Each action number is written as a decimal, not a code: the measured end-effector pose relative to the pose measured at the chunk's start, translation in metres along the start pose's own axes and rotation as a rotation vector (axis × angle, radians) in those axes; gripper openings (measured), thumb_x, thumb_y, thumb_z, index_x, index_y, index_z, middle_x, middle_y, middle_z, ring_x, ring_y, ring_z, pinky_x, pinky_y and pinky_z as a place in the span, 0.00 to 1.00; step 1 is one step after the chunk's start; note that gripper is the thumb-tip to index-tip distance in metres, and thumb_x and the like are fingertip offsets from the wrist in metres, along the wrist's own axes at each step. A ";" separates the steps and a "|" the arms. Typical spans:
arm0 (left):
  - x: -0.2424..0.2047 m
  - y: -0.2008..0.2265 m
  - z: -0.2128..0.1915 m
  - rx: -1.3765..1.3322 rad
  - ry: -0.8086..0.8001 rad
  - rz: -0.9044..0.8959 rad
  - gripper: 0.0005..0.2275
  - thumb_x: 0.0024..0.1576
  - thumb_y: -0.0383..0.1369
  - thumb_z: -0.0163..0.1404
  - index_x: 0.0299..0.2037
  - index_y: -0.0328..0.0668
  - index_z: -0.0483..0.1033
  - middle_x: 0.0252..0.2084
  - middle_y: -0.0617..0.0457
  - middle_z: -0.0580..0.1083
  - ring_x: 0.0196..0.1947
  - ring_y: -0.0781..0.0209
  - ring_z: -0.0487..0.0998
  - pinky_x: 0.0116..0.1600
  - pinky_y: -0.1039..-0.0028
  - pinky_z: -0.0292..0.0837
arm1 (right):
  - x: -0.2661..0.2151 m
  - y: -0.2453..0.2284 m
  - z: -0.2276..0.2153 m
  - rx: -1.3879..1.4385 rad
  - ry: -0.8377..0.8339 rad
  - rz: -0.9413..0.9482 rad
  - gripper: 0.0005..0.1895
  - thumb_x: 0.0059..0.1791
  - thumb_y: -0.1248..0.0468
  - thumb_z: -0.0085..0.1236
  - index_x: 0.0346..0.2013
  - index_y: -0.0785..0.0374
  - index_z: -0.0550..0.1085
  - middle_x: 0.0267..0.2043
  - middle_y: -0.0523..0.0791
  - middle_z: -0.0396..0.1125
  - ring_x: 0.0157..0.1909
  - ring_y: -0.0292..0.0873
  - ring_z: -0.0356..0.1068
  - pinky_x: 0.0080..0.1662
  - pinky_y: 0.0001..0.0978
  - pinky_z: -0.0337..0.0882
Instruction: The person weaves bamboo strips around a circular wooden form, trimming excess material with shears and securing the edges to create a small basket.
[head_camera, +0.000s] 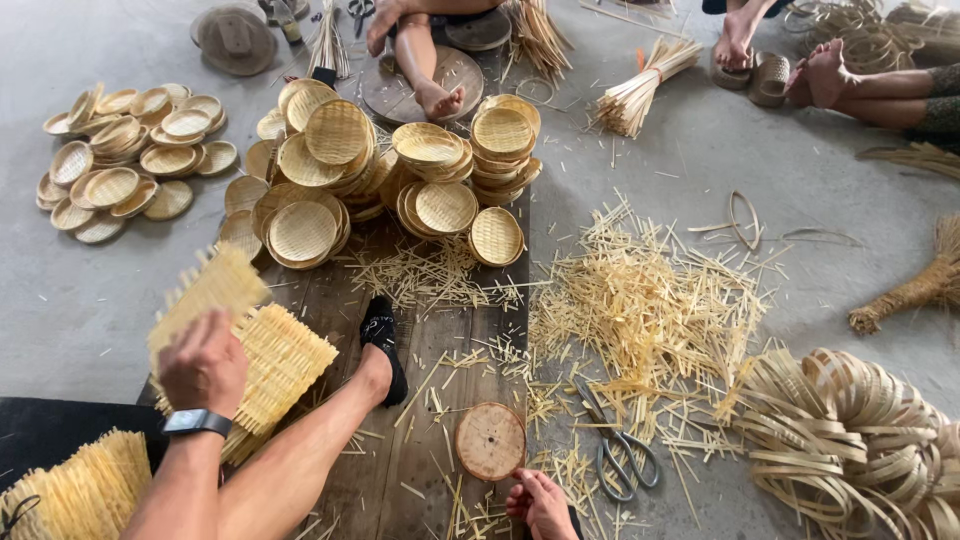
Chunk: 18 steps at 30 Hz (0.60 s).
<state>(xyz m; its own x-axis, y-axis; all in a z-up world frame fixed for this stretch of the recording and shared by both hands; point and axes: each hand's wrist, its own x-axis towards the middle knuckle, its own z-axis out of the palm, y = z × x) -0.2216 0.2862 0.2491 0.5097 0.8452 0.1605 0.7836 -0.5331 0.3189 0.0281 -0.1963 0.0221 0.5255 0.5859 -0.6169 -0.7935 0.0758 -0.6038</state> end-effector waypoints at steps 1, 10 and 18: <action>-0.005 0.001 0.006 0.017 -0.008 0.012 0.37 0.35 0.42 0.71 0.60 0.53 0.73 0.64 0.39 0.66 0.62 0.36 0.67 0.55 0.48 0.70 | 0.002 -0.001 0.002 -0.007 -0.003 0.020 0.16 0.53 0.58 0.54 0.47 0.69 0.74 0.26 0.46 0.68 0.25 0.45 0.71 0.30 0.40 0.74; -0.018 -0.002 0.054 0.268 -0.342 -0.082 0.36 0.38 0.38 0.72 0.60 0.53 0.72 0.65 0.41 0.67 0.64 0.39 0.68 0.58 0.53 0.71 | 0.007 0.003 0.004 -0.096 -0.011 0.070 0.12 0.51 0.59 0.57 0.42 0.65 0.75 0.25 0.47 0.69 0.27 0.48 0.73 0.33 0.44 0.76; -0.021 -0.018 0.028 0.017 -0.438 -0.141 0.23 0.47 0.33 0.63 0.54 0.49 0.75 0.49 0.38 0.77 0.52 0.38 0.77 0.56 0.55 0.73 | 0.007 0.016 -0.011 -0.134 -0.093 -0.042 0.10 0.53 0.60 0.54 0.37 0.65 0.72 0.28 0.47 0.71 0.31 0.46 0.73 0.37 0.41 0.75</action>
<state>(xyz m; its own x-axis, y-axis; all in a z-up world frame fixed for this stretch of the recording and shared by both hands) -0.2362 0.2767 0.2137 0.4966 0.8164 -0.2948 0.8601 -0.4173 0.2933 0.0224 -0.2000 0.0027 0.5219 0.6571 -0.5439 -0.7201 -0.0023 -0.6938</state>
